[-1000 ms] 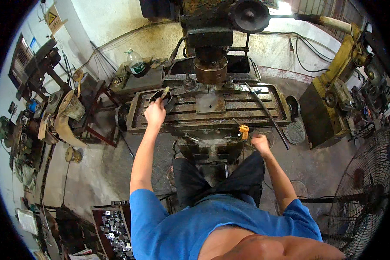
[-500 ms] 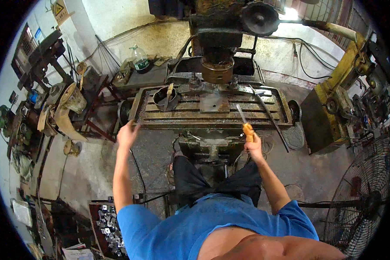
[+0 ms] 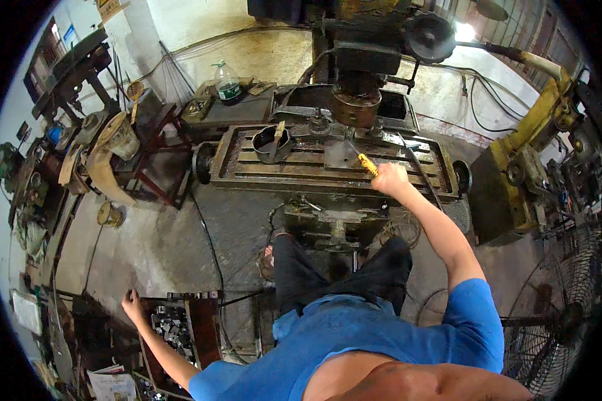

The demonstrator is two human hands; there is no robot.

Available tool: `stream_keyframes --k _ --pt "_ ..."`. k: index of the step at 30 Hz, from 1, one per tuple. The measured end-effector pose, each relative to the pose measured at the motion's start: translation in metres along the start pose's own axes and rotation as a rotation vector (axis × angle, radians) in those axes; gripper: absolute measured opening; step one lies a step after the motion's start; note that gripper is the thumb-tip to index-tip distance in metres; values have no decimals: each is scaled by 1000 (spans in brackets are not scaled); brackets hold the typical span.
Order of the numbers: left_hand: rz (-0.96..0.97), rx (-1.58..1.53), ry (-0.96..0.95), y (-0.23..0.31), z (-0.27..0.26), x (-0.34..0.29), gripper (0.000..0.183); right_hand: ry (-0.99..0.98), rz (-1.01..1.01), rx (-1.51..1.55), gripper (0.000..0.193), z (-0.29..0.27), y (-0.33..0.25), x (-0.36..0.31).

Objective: The person operates a milling machine to process a metal piece, using a small yellow tool to clean the part and rotating handles to control the machine's movement.

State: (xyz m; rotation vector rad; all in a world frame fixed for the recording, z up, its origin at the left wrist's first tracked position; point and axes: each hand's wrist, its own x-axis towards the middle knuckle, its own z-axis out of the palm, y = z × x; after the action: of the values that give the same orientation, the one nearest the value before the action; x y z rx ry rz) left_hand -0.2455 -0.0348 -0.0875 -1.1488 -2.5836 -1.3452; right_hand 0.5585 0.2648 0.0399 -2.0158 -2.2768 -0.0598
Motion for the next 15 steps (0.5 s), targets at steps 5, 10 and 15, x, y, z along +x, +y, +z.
stream_keyframes --k 5,10,15 --pt "-263 64 -84 38 -47 -65 37 -78 130 -67 28 -13 -8 13" --pt "-354 325 -53 27 -81 -108 38 -180 241 -49 28 -29 3 -10" --pt "-265 185 94 7 -75 -94 41 -22 -69 57 29 -12 37 -50"
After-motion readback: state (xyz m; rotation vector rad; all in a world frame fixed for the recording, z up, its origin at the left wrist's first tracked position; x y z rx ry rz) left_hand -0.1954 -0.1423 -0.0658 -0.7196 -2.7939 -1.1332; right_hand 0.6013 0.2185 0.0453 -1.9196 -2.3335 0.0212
